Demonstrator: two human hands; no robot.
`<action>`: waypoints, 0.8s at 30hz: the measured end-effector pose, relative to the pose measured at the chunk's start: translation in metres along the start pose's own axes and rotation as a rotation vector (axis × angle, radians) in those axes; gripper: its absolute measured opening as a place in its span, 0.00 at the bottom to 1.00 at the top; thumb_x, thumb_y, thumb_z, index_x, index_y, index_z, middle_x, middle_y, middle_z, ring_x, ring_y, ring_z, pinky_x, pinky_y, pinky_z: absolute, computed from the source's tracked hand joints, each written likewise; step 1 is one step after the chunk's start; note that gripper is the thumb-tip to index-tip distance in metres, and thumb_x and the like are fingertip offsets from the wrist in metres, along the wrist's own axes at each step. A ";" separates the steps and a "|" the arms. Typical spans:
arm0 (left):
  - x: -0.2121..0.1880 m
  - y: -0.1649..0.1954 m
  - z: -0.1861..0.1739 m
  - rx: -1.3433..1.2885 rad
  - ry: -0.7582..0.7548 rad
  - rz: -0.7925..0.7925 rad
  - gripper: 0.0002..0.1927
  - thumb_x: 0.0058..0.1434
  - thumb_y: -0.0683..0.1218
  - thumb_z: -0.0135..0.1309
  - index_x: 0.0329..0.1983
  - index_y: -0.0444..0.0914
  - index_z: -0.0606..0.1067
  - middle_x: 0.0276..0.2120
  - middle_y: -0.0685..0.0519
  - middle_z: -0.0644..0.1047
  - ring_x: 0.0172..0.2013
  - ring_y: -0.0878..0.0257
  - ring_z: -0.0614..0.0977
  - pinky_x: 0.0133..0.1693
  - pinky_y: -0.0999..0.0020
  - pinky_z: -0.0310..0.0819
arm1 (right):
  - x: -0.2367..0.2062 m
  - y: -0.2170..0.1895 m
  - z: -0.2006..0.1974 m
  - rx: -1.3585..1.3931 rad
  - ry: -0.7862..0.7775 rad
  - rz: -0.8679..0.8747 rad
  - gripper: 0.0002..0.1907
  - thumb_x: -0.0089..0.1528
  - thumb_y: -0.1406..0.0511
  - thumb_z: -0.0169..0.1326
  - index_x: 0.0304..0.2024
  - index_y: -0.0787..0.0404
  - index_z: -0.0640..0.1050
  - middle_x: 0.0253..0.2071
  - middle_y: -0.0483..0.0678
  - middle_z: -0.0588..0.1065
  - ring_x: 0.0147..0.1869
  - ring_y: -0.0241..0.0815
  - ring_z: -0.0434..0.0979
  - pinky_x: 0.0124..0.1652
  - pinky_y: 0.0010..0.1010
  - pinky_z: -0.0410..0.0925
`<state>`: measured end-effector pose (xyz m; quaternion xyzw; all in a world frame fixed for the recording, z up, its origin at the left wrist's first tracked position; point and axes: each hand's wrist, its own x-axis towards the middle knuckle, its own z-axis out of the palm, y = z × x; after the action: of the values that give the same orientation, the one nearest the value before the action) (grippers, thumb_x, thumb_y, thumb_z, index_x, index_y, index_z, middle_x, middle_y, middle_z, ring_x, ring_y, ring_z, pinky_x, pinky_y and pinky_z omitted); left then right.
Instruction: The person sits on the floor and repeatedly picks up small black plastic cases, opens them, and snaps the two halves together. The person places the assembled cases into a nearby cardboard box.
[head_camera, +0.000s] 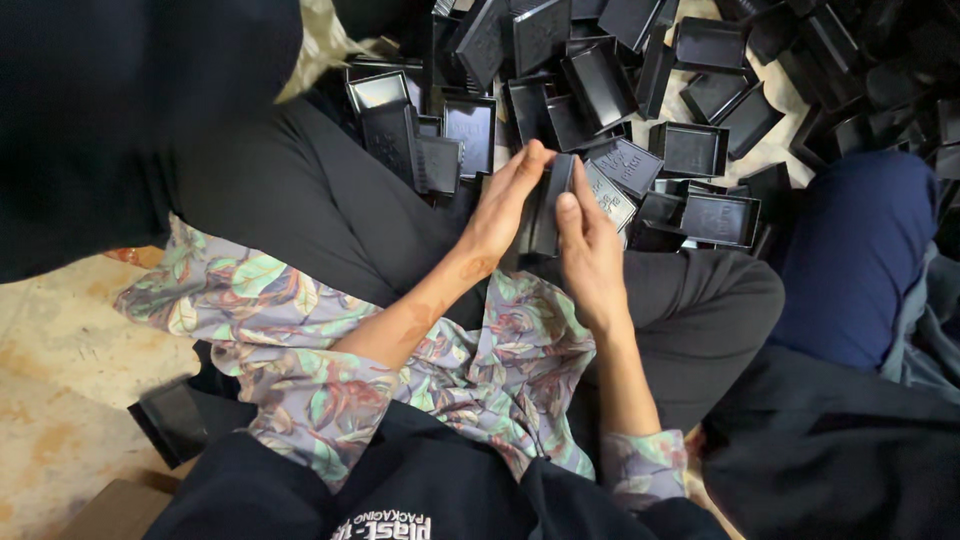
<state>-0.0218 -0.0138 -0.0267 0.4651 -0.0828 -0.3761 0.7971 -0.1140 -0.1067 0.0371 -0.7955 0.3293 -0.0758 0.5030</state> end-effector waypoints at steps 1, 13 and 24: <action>-0.001 0.000 0.001 0.025 0.005 0.042 0.32 0.73 0.67 0.36 0.52 0.36 0.77 0.46 0.53 0.77 0.50 0.64 0.75 0.55 0.68 0.69 | -0.003 -0.003 0.001 0.006 0.008 -0.025 0.27 0.72 0.63 0.52 0.74 0.57 0.67 0.39 0.45 0.76 0.39 0.28 0.66 0.39 0.21 0.65; 0.001 0.007 -0.002 0.027 0.117 0.177 0.33 0.76 0.66 0.34 0.48 0.35 0.78 0.41 0.53 0.77 0.44 0.65 0.77 0.49 0.70 0.70 | -0.025 -0.036 0.021 -0.070 0.068 -0.125 0.27 0.67 0.63 0.56 0.68 0.59 0.71 0.56 0.52 0.81 0.47 0.32 0.74 0.48 0.26 0.70; 0.003 0.019 -0.002 -0.161 0.237 0.133 0.29 0.77 0.63 0.39 0.47 0.34 0.76 0.33 0.54 0.73 0.34 0.65 0.75 0.38 0.69 0.69 | -0.032 -0.021 0.031 0.082 -0.142 -0.448 0.32 0.68 0.70 0.54 0.73 0.69 0.59 0.72 0.60 0.64 0.76 0.46 0.64 0.70 0.34 0.60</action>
<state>-0.0086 -0.0088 -0.0134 0.4344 0.0119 -0.2704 0.8591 -0.1152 -0.0589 0.0470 -0.8309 0.1051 -0.1427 0.5274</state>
